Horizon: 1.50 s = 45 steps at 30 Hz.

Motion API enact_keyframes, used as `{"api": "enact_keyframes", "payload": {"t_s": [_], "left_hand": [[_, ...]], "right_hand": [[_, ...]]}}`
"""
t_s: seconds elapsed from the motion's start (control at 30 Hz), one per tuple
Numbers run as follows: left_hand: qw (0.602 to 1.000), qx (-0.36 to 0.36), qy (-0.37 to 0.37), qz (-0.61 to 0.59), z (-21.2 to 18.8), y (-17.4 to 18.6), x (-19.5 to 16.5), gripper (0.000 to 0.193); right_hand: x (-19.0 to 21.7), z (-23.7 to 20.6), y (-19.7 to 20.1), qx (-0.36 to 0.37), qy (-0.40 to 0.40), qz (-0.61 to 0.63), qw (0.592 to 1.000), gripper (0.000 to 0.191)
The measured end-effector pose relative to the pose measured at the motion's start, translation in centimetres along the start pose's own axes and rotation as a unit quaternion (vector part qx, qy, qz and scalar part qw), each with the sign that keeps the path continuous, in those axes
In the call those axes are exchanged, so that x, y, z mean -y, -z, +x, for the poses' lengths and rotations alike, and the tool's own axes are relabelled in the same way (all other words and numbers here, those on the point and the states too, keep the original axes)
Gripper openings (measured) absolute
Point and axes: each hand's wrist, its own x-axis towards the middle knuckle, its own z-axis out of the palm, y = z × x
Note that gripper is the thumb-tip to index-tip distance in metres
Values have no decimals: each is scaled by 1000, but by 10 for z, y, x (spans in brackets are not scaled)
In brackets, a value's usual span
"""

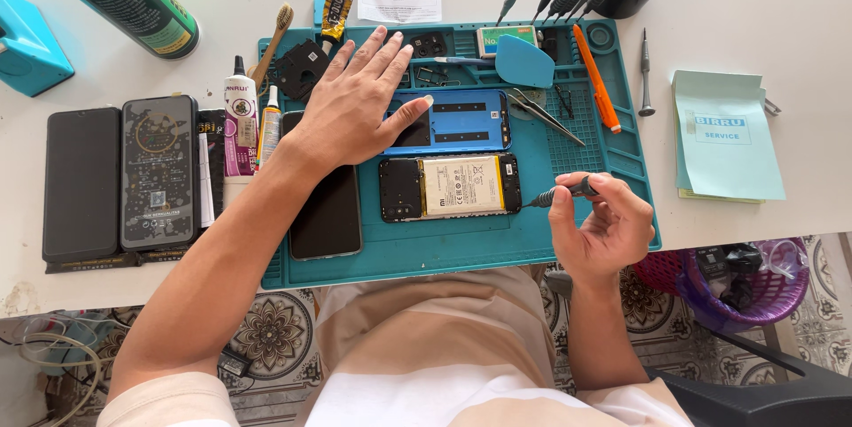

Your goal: The person unscrews small screws from an opened smartphone lying on a repair mat, using a screwdriver, and works around the exposed battery. They then lift the phone and pry along its edge with a tool to separate the housing.

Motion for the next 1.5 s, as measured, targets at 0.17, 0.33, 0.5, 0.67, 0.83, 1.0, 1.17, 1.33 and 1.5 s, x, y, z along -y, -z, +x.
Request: {"api": "enact_keyframes", "payload": {"t_s": [0.17,0.33,0.5,0.67,0.83,1.0,1.17,1.33,1.5], "left_hand": [[1000,-16,-7,-13,-1,-2,0,86],[988,-121,-70,-62,-8,23,-13,68],[959,-134,-215,-130,-14,50,-50,54],[949,-120,-258,-138,-22,40,-76,33],[942,-138,-263,-155,-26,37,-83,18],[938,-179,-262,-138,-30,30,-80,14],[951,-200,-226,-73,-21,23,-54,6],[970,-203,-115,-66,-12,13,-31,11],[982,-166,-80,-50,-10,6,-27,11]], "right_hand": [[1,-4,-1,-45,-21,27,998,39],[3,1,-4,-40,-4,70,997,34],[5,6,-7,-36,-26,108,993,32],[2,-1,-4,-45,-49,120,991,31],[-3,-11,-2,-75,-82,138,984,35],[-7,-14,-4,-61,-77,149,984,41],[-10,-14,-3,-66,-91,131,985,46],[-8,-10,-3,-53,-94,124,986,44],[-5,-9,-1,-36,-112,83,990,42]]}}
